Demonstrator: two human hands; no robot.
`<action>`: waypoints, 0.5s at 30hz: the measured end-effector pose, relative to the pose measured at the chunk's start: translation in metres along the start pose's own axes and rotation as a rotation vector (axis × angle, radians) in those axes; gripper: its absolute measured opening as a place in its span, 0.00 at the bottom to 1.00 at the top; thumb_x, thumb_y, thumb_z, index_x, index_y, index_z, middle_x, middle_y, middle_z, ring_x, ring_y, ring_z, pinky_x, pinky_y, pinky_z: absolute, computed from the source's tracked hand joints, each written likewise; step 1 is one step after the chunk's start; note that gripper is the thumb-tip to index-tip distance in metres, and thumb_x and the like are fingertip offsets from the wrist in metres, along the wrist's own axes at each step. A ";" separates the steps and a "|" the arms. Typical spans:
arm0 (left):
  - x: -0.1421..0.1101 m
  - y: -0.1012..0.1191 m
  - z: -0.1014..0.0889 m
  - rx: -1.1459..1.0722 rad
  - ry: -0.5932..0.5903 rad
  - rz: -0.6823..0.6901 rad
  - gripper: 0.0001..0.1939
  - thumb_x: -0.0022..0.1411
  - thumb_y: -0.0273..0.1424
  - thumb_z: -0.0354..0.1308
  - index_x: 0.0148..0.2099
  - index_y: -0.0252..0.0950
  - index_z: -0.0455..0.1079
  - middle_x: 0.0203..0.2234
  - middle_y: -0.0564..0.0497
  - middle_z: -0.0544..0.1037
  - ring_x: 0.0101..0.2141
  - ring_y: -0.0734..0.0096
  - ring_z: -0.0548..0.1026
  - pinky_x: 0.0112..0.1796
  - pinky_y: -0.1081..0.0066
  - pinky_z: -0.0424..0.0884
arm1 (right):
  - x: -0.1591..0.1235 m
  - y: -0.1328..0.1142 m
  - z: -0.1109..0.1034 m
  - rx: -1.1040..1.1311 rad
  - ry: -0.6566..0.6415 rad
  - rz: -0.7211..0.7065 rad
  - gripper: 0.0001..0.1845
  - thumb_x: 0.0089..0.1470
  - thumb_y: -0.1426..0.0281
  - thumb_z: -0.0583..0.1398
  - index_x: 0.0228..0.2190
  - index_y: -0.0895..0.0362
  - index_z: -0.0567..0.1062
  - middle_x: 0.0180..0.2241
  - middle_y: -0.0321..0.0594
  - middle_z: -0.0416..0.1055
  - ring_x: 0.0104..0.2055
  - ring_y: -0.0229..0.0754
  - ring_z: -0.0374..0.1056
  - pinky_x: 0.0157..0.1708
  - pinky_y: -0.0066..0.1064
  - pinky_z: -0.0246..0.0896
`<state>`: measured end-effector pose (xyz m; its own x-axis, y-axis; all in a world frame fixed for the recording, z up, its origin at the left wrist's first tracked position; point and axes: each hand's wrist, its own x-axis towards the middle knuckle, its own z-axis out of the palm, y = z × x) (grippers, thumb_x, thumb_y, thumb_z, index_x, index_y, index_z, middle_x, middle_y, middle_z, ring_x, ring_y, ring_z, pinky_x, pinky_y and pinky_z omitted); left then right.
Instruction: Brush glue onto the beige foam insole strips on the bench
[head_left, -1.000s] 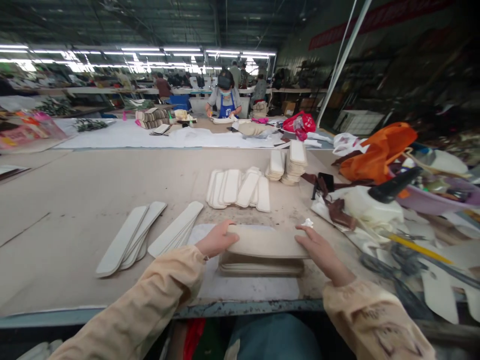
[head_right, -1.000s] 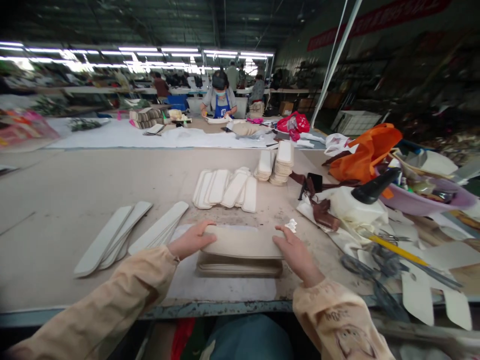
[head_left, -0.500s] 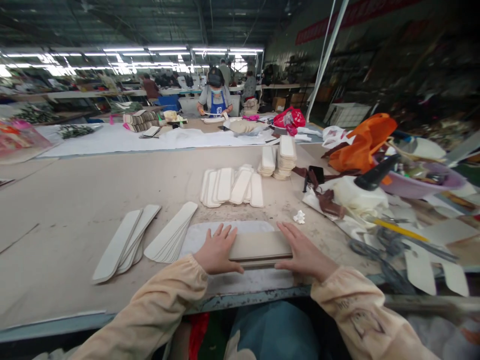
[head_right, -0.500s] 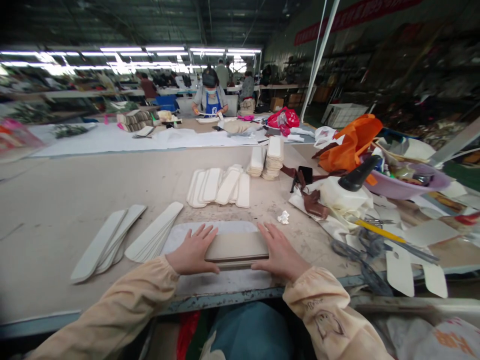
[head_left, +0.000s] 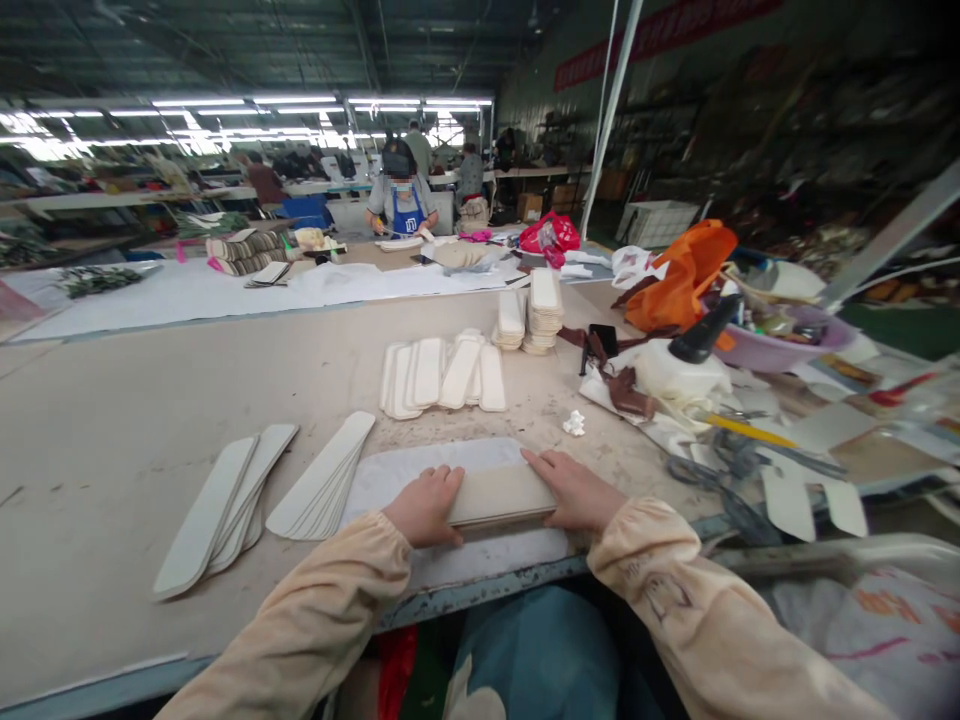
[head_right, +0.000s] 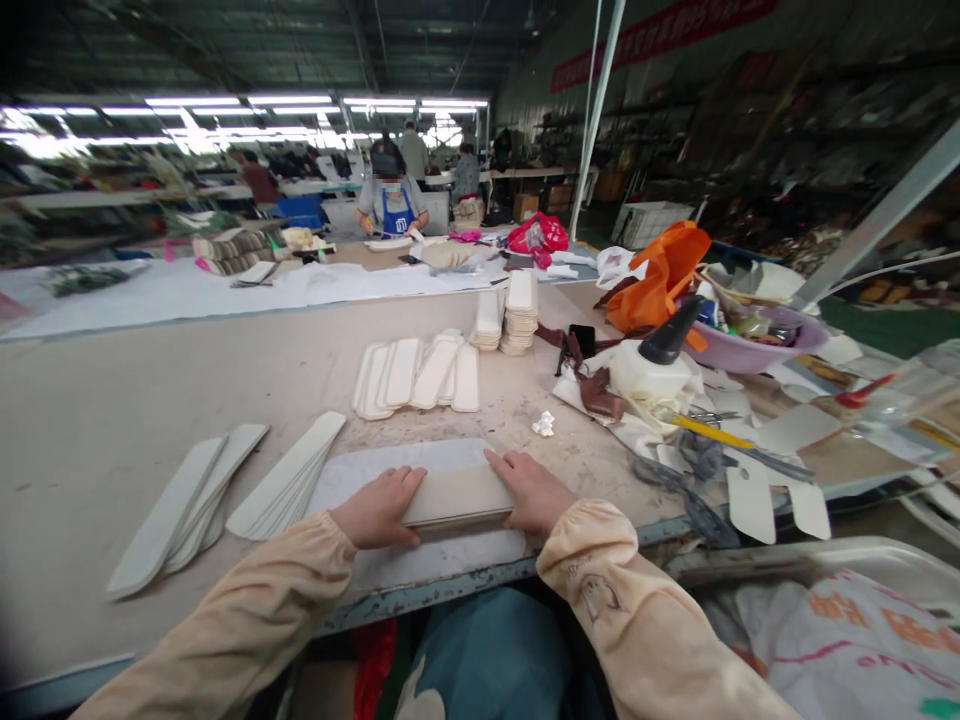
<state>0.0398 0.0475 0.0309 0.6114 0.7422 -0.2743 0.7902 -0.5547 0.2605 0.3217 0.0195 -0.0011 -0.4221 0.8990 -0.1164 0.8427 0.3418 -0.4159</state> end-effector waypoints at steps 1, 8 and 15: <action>0.000 0.001 0.000 0.009 0.000 0.002 0.38 0.41 0.38 0.69 0.54 0.34 0.63 0.45 0.40 0.71 0.45 0.49 0.70 0.46 0.58 0.67 | 0.000 -0.001 -0.001 0.003 -0.008 0.005 0.60 0.34 0.68 0.68 0.66 0.59 0.49 0.55 0.52 0.60 0.56 0.53 0.57 0.56 0.40 0.52; -0.009 -0.020 0.020 -0.169 0.245 0.006 0.52 0.43 0.46 0.67 0.66 0.32 0.51 0.61 0.34 0.59 0.60 0.44 0.60 0.58 0.53 0.59 | -0.031 0.005 -0.018 0.195 0.276 0.125 0.60 0.32 0.56 0.71 0.64 0.56 0.54 0.63 0.51 0.52 0.65 0.55 0.47 0.62 0.46 0.45; -0.042 -0.039 0.070 -0.701 0.695 -0.402 0.37 0.54 0.56 0.50 0.56 0.34 0.62 0.44 0.44 0.73 0.43 0.55 0.75 0.45 0.56 0.73 | -0.111 0.083 -0.033 0.569 0.870 0.687 0.30 0.57 0.46 0.47 0.46 0.56 0.69 0.28 0.43 0.72 0.31 0.47 0.73 0.36 0.43 0.72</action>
<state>-0.0141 0.0113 -0.0322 -0.0223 0.9972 0.0720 0.5929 -0.0448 0.8040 0.4496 -0.0432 0.0075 0.5924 0.8016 0.0807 0.4455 -0.2425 -0.8618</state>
